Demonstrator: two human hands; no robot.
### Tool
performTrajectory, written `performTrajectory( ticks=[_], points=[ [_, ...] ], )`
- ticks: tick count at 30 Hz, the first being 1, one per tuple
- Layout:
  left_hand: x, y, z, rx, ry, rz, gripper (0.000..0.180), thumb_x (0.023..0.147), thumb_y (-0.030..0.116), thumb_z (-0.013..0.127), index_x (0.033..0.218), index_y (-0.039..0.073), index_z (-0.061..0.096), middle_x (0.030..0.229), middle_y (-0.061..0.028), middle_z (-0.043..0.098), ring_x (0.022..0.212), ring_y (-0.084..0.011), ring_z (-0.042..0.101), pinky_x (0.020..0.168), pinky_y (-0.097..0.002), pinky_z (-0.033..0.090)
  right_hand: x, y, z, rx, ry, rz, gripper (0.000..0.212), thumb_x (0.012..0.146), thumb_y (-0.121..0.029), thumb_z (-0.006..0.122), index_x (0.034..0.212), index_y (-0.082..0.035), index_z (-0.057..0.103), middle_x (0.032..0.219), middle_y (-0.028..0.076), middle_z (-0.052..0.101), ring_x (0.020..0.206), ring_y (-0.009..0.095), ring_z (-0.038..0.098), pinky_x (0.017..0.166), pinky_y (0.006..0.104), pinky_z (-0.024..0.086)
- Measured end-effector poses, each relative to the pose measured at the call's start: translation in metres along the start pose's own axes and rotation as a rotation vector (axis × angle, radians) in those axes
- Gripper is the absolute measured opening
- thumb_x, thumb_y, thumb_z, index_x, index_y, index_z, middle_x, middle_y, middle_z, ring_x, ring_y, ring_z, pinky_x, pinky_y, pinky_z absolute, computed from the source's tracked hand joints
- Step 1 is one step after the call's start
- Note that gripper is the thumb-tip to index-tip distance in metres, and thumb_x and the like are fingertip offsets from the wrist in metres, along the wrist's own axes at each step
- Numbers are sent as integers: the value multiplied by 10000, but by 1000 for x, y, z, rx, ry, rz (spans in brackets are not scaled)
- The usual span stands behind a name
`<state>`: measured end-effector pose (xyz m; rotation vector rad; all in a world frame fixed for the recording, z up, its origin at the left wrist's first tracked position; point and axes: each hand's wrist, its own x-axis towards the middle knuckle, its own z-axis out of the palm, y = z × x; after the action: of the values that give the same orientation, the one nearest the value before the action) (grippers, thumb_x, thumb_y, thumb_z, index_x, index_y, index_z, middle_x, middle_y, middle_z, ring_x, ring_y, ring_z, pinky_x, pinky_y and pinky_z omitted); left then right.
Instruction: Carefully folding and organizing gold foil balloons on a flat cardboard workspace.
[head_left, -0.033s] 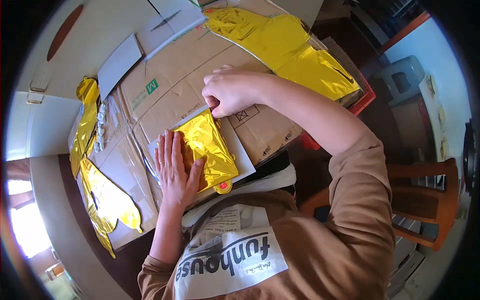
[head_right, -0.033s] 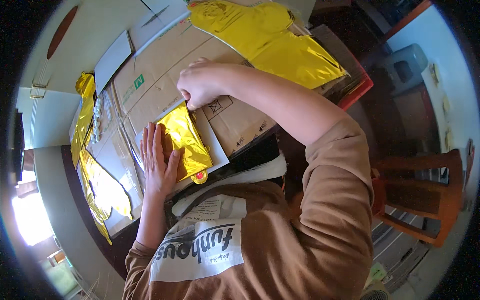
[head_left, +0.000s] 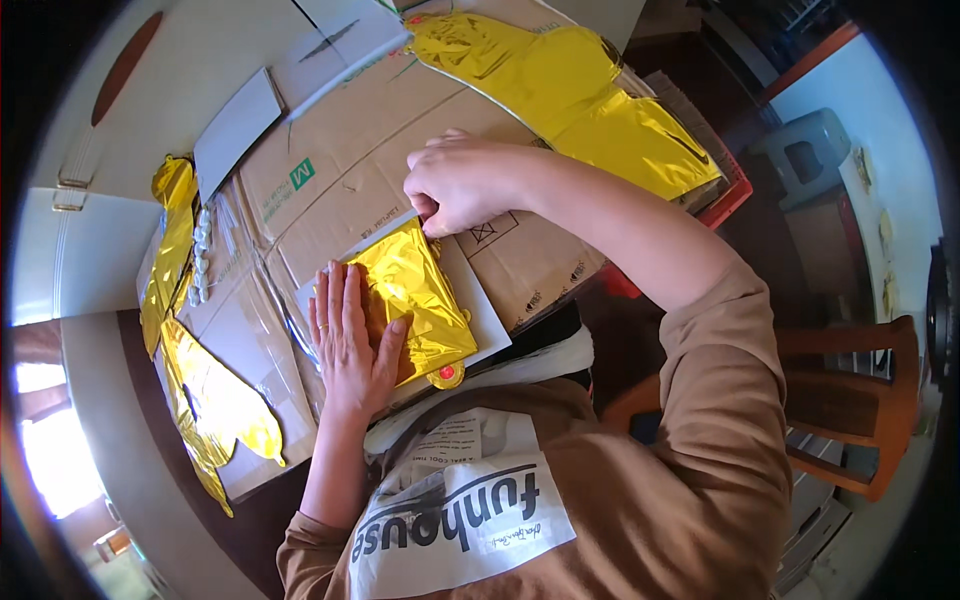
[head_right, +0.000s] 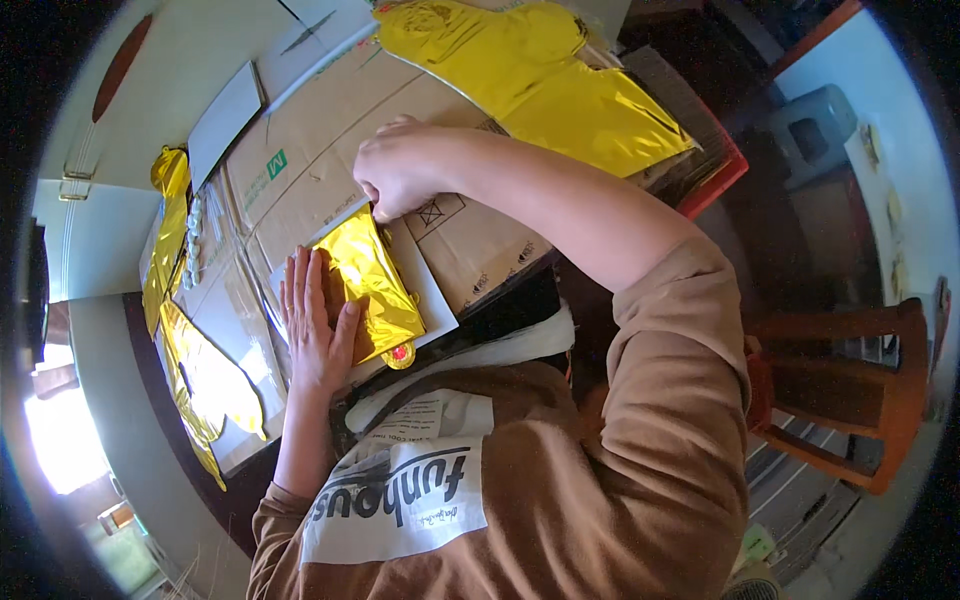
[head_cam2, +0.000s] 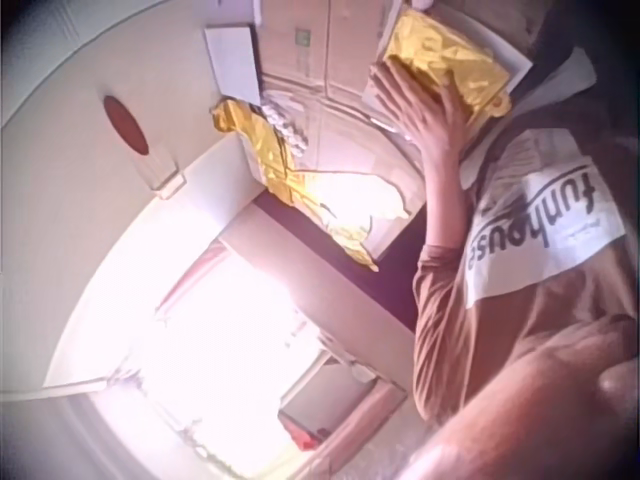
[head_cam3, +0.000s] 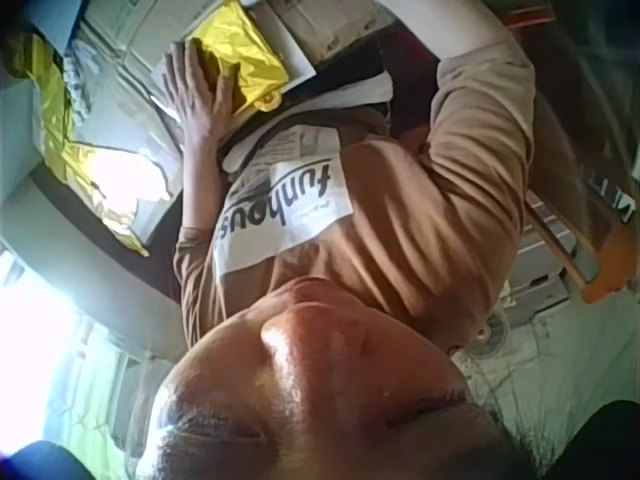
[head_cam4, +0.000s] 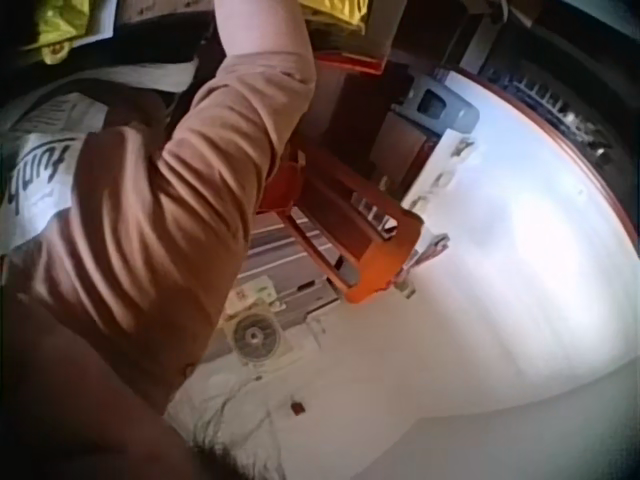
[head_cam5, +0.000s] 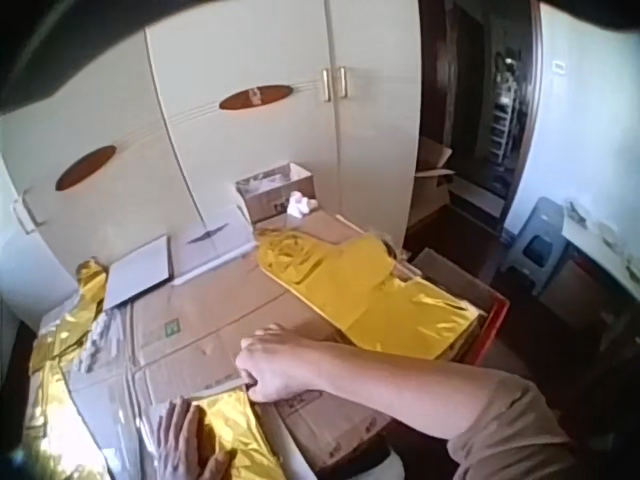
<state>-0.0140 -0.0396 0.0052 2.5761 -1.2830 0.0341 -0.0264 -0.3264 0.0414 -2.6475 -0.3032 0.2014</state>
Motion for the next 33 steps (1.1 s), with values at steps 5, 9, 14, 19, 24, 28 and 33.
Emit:
performTrajectory(
  ticks=[5, 9, 14, 19, 24, 28, 33],
  points=[
    [2, 0, -1, -13, -11, 8, 748, 973, 431, 585, 1525, -17, 352, 1600, -248, 312, 1514, -400, 237, 1222, -530, 138, -20, 3, 11, 257, 45, 35, 169, 801, -193, 749, 787, -33, 698, 873, 124, 660, 870, 315, 644, 865, 450, 492],
    [2, -1, 0, -15, -12, 11, 714, 981, 400, 538, 1541, 5, 337, 1612, -236, 296, 1520, -394, 223, 1228, -527, 132, -38, 1, 30, 305, 297, 89, 154, 797, -185, 747, 784, -39, 699, 847, 103, 665, 861, 303, 647, 846, 453, 482],
    [2, 0, -1, -6, -16, 5, 714, 983, 403, 538, 1542, 6, 336, 1615, -230, 295, 1523, -387, 220, 1227, -526, 130, -47, -31, 56, 133, 582, 289, 138, 761, -218, 775, 781, -94, 717, 872, 72, 679, 899, 283, 637, 854, 457, 426],
    [0, -3, 1, -14, -1, 9, 753, 987, 461, 566, 1526, -18, 350, 1607, -238, 303, 1519, -392, 228, 1220, -529, 134, -41, -49, 68, 73, 689, 394, 130, 734, -245, 785, 764, -126, 742, 894, 86, 691, 942, 306, 625, 901, 480, 393],
    [1, -2, 0, -31, 2, -3, 761, 980, 480, 569, 1520, -16, 364, 1603, -243, 307, 1514, -400, 232, 1221, -526, 137, -36, -48, 73, 85, 671, 426, 111, 748, -237, 774, 754, -131, 743, 882, 74, 691, 930, 298, 621, 887, 467, 388],
    [1, -2, 0, -46, 13, 2, 768, 979, 494, 564, 1517, -17, 369, 1599, -248, 313, 1512, -404, 235, 1221, -525, 134, -38, -46, 70, 123, 677, 360, 96, 766, -176, 762, 747, -94, 715, 799, 39, 657, 836, 262, 627, 806, 450, 430],
    [-1, -1, -1, -45, 8, -10, 733, 985, 454, 550, 1534, 9, 355, 1611, -228, 303, 1524, -383, 218, 1231, -520, 120, -41, -26, 67, 225, 646, 119, 58, 765, -107, 761, 787, -66, 725, 775, 48, 640, 808, 262, 629, 780, 405, 482]
  ],
)
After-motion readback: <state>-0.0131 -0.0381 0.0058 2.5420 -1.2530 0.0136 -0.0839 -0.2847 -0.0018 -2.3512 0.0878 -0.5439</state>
